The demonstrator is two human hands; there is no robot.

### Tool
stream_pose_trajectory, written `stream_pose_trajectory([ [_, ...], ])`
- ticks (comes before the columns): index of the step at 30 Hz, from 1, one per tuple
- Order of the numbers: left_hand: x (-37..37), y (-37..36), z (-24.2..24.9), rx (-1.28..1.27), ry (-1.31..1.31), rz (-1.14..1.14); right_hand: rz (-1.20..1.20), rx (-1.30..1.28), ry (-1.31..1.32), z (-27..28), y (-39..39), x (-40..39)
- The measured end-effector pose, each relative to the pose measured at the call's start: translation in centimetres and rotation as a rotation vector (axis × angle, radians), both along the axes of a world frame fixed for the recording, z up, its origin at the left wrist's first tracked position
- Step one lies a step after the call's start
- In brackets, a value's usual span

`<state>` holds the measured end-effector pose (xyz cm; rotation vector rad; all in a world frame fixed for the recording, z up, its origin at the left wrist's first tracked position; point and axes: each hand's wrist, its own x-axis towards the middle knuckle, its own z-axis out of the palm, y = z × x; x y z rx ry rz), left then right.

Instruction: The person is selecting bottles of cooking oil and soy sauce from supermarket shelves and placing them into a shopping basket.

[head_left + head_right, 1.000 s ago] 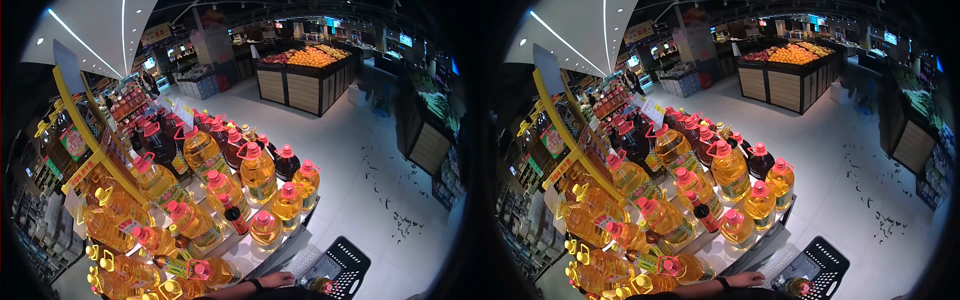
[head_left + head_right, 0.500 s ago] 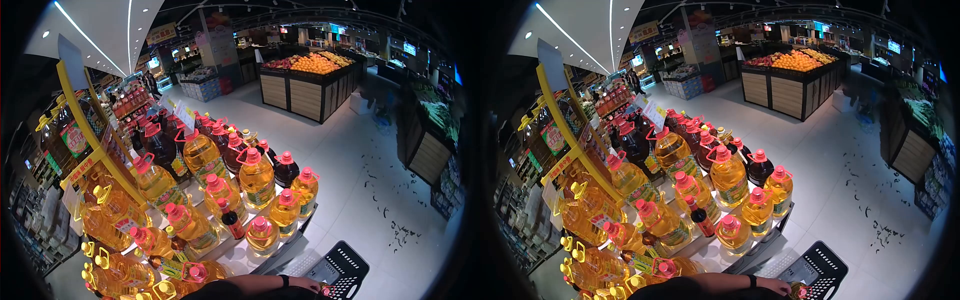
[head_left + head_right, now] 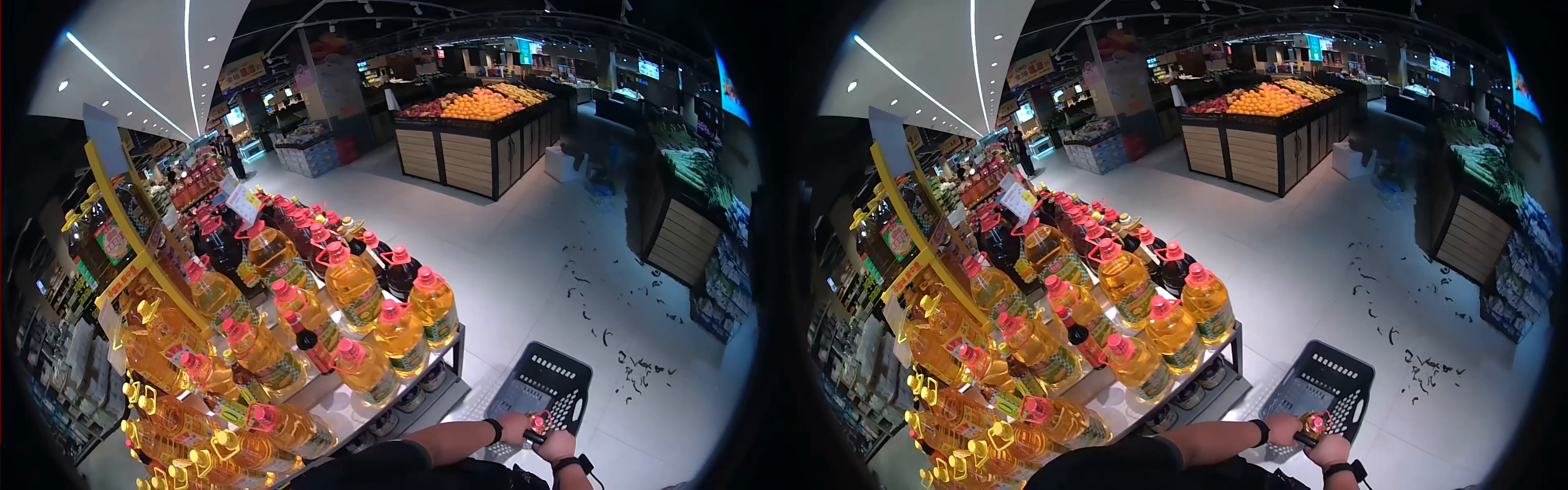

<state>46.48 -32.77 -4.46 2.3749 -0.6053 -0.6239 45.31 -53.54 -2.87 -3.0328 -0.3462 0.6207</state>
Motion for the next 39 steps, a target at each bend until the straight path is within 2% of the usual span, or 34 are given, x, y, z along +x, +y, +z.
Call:
stream_pose_trajectory([
  [2,2.4,-0.9,-0.1,0.072,0.000,0.074,0.090,0.032,-0.022,-0.8,-1.2,3.5],
  [10,15.1,-4.4,-2.9,-0.086,0.006,0.162,0.206,0.020,-0.022,-0.6,-4.7,19.2],
  [16,25.2,-4.7,-5.2,-0.146,0.093,0.075,0.311,-0.008,-0.047,-3.2,-5.5,30.4],
  [18,26.4,-4.7,-5.8,-0.170,0.080,0.125,0.346,-0.047,0.017,-3.8,-5.3,33.0],
  [28,42.3,-4.0,-6.8,-0.063,0.237,0.146,0.523,-0.073,0.059,-5.4,-3.3,50.9],
  [32,49.1,-3.8,-7.6,-0.088,0.258,0.262,0.654,0.065,-0.012,-7.1,-3.4,59.3],
  [35,55.2,-5.3,-9.0,-0.075,0.213,0.397,0.770,0.091,0.031,-5.5,-2.8,67.8],
  [36,56.8,-5.7,-8.3,-0.082,0.200,0.450,0.774,0.106,0.016,-5.2,-2.8,70.4],
  [38,60.6,-5.6,-5.1,-0.048,0.241,0.488,0.933,0.078,0.065,-4.5,-1.8,76.1],
  [39,62.1,-6.0,-4.6,-0.067,0.268,0.574,0.966,0.003,0.100,-2.3,-1.0,78.0],
])
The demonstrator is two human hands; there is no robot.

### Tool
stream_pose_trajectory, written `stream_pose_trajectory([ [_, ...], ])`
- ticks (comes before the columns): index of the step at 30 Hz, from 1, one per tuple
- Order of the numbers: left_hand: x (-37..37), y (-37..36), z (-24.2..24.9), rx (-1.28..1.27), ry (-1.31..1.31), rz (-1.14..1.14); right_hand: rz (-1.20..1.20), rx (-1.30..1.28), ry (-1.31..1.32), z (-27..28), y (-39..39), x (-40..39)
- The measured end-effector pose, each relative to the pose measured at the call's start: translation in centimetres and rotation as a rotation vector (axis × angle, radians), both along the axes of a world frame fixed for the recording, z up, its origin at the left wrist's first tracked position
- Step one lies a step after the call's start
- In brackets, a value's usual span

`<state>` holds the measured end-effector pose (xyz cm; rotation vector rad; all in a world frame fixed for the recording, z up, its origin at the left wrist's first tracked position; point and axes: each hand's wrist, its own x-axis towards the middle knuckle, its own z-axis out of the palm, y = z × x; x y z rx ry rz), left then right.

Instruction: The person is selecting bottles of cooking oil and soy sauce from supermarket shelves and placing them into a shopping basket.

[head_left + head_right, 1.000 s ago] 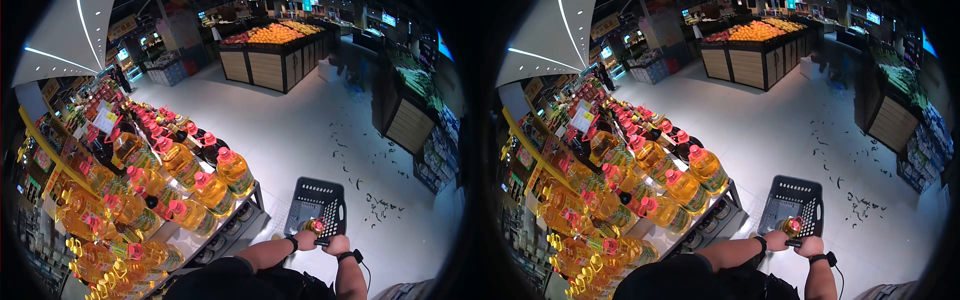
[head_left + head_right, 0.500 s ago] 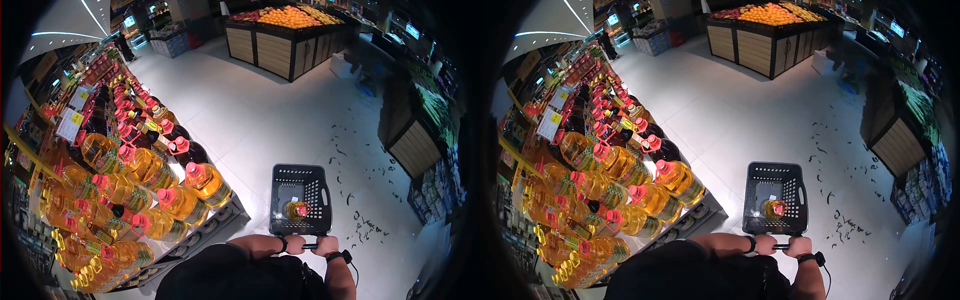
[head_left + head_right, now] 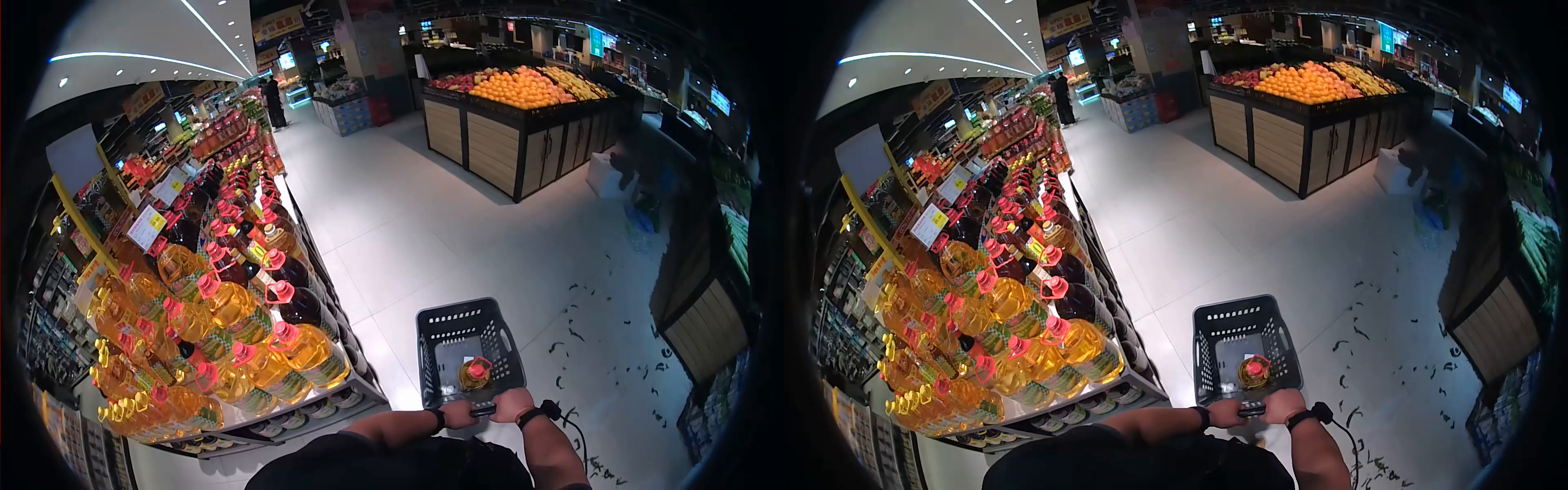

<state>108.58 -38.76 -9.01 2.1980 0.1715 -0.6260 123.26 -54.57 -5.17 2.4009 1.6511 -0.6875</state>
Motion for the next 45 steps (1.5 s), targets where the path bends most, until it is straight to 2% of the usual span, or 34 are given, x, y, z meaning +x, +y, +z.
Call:
stream_pose_trajectory([
  [1,1.4,-0.1,0.3,-0.015,0.024,0.088,0.014,0.006,-0.006,0.7,0.6,1.9],
  [6,6.5,3.0,0.5,0.067,-0.008,0.193,0.117,-0.002,-0.027,0.1,5.4,8.9],
  [9,9.0,5.9,1.9,0.059,-0.123,0.309,0.142,0.007,-0.011,2.5,9.3,12.1],
  [11,10.9,8.2,1.3,0.049,-0.089,0.347,0.205,-0.015,-0.024,4.0,12.3,14.1],
  [13,13.1,10.0,1.2,-0.029,-0.089,0.352,0.234,-0.018,-0.032,2.1,14.2,17.1],
  [14,13.4,10.7,1.1,-0.031,-0.209,0.322,0.266,-0.024,-0.025,1.2,15.2,18.0],
  [15,13.3,11.4,0.7,-0.031,-0.114,0.310,0.257,-0.041,-0.038,1.5,16.2,17.7],
  [16,13.6,11.9,-1.9,-0.015,-0.227,0.326,0.260,-0.057,-0.034,1.7,17.3,17.8],
  [17,14.4,13.3,-2.8,-0.050,-0.146,0.285,0.262,-0.074,-0.031,1.7,18.6,18.4],
  [25,16.1,26.2,0.8,-0.077,-0.125,0.338,0.343,-0.096,-0.035,2.0,32.0,21.0],
  [31,16.8,34.2,0.3,-0.019,-0.206,0.425,0.327,-0.072,-0.057,2.2,40.4,21.5],
  [33,17.3,36.3,0.3,0.000,-0.249,0.459,0.347,-0.080,-0.065,2.5,42.6,22.0],
  [35,18.0,38.1,-0.2,0.009,-0.173,0.442,0.364,-0.102,-0.080,3.8,44.6,22.1],
  [39,18.8,39.7,-1.2,-0.012,-0.214,0.500,0.356,-0.171,-0.081,2.3,48.1,23.6],
  [44,22.9,45.1,-1.3,-0.077,-0.231,0.616,0.462,-0.062,-0.084,1.9,54.5,28.7],
  [45,23.6,46.2,0.6,-0.080,-0.208,0.615,0.483,-0.046,-0.073,2.1,55.6,29.9],
])
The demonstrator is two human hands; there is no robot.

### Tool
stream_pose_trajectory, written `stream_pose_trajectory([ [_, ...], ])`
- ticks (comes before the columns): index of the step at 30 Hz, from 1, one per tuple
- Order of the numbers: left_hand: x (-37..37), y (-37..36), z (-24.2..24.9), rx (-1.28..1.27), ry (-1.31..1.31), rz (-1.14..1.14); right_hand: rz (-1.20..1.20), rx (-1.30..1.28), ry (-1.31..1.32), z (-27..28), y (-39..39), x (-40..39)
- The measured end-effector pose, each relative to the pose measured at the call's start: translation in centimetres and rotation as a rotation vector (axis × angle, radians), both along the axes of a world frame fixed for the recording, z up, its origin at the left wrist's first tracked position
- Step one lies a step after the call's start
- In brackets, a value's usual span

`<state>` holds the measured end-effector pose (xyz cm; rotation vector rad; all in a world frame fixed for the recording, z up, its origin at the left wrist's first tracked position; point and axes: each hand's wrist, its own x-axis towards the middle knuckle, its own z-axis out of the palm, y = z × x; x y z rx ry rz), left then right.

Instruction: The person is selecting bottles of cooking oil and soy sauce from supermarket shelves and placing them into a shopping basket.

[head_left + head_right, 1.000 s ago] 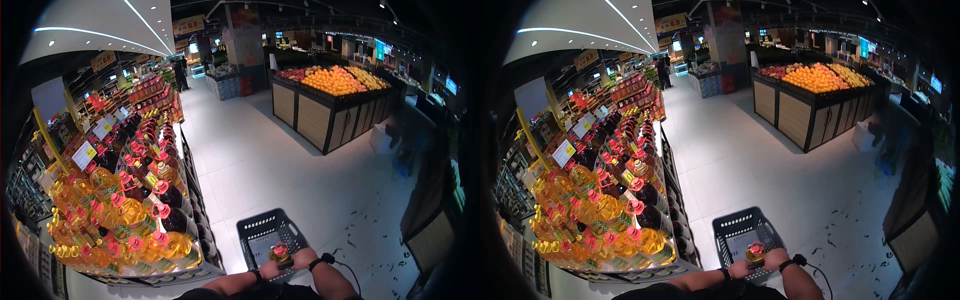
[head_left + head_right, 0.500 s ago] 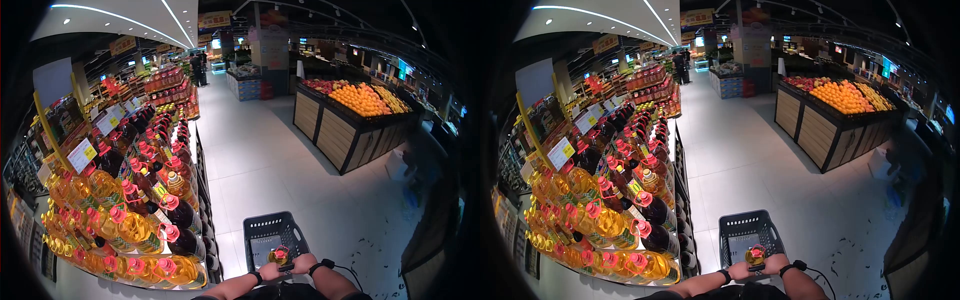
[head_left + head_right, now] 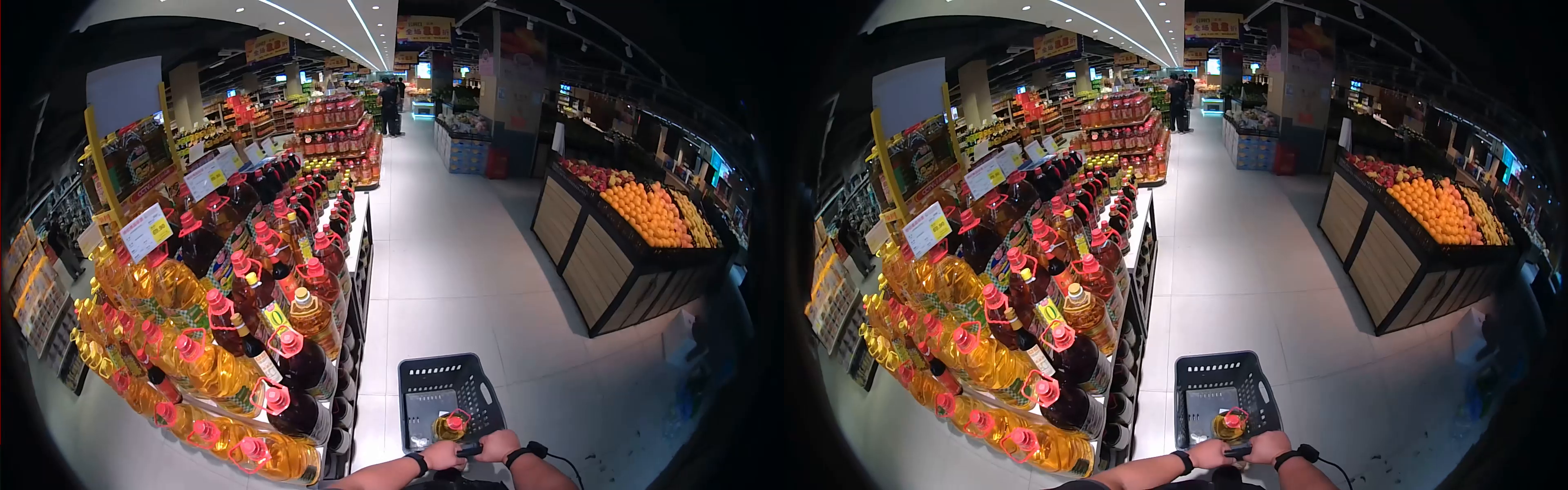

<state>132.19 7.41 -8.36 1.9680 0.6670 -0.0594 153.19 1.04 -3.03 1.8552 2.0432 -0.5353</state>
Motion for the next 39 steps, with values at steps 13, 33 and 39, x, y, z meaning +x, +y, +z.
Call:
stream_pose_trajectory([
  [13,8.5,15.4,0.4,0.175,0.222,0.332,0.113,0.067,0.121,0.1,18.8,9.8],
  [33,7.3,53.5,2.8,0.274,0.045,0.392,0.058,0.181,0.127,-1.3,57.4,8.0],
  [39,8.8,67.4,0.6,0.227,0.059,0.317,0.118,0.148,0.101,-0.9,71.4,9.9],
])
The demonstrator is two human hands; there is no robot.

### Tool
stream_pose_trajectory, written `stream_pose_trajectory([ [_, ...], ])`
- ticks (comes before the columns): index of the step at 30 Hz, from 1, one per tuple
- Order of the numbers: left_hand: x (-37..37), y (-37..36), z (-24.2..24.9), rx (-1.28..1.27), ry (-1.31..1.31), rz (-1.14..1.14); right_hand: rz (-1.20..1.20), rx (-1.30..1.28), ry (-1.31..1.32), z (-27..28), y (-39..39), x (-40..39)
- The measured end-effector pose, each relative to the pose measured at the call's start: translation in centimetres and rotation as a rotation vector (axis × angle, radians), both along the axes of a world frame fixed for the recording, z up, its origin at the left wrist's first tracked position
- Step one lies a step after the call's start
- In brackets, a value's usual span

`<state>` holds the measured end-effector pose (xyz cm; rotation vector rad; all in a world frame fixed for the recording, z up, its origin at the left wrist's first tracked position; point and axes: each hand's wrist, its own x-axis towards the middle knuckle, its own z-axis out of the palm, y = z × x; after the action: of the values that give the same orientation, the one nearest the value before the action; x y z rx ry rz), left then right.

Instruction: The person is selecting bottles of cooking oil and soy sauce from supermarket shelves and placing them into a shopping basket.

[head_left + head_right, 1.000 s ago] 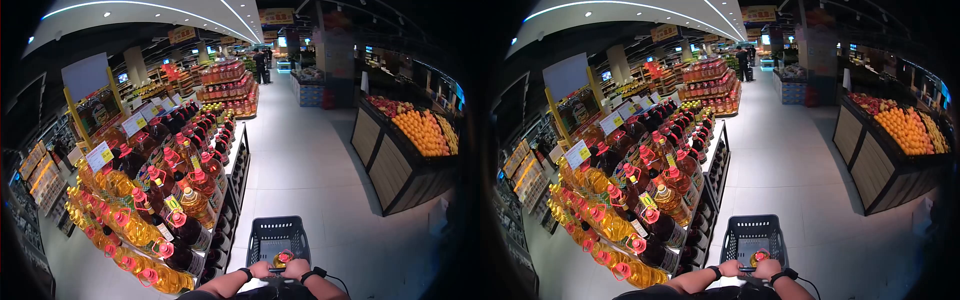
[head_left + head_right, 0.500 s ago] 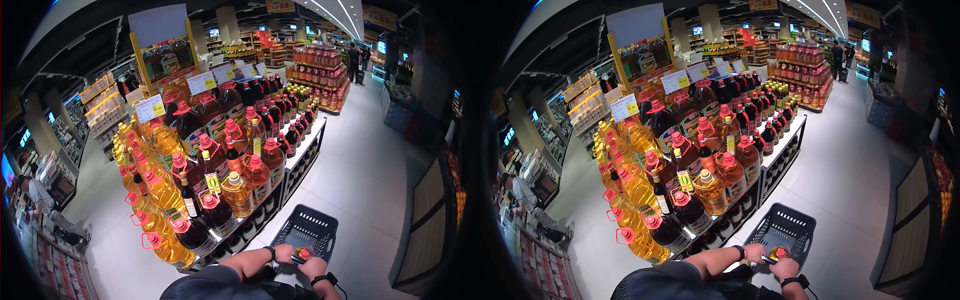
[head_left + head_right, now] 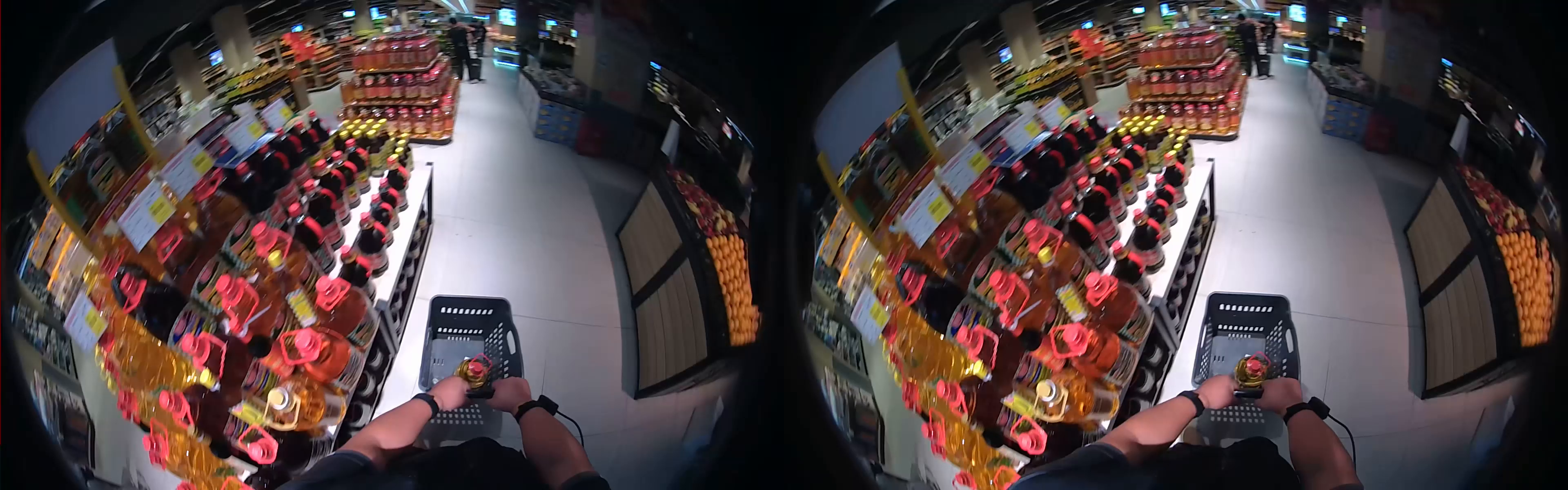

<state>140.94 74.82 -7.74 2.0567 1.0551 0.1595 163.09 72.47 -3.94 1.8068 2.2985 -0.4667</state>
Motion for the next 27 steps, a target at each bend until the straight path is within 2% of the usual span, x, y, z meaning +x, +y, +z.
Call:
stream_pose_trajectory([
  [3,0.9,6.9,1.7,-0.081,0.060,0.009,-0.013,-0.019,0.012,1.1,6.6,0.6],
  [5,1.2,12.1,2.8,-0.256,0.074,0.003,-0.012,-0.068,0.019,0.9,11.1,1.1],
  [6,1.4,14.2,2.5,-0.121,0.045,-0.030,-0.017,-0.069,0.027,0.8,13.3,1.5],
  [11,3.0,26.0,0.3,-0.004,0.144,-0.026,-0.014,-0.041,0.076,0.5,24.6,3.1],
  [13,3.7,28.5,0.2,0.001,0.147,0.051,0.015,-0.030,0.104,0.1,27.9,3.9],
  [16,5.4,36.0,0.6,-0.003,0.219,0.124,0.016,-0.105,0.089,1.9,36.1,5.3],
  [18,6.0,40.8,2.2,0.045,0.257,0.215,0.009,-0.087,0.097,1.8,41.3,5.4],
  [19,6.1,43.1,1.4,0.063,0.268,0.251,-0.002,-0.065,0.110,1.9,43.5,5.2],
  [23,6.3,52.6,0.1,0.057,0.265,0.288,-0.065,-0.106,0.043,1.5,52.4,5.0],
  [27,6.4,63.7,-0.6,0.068,0.212,0.187,-0.107,-0.074,0.042,1.8,63.0,4.8],
])
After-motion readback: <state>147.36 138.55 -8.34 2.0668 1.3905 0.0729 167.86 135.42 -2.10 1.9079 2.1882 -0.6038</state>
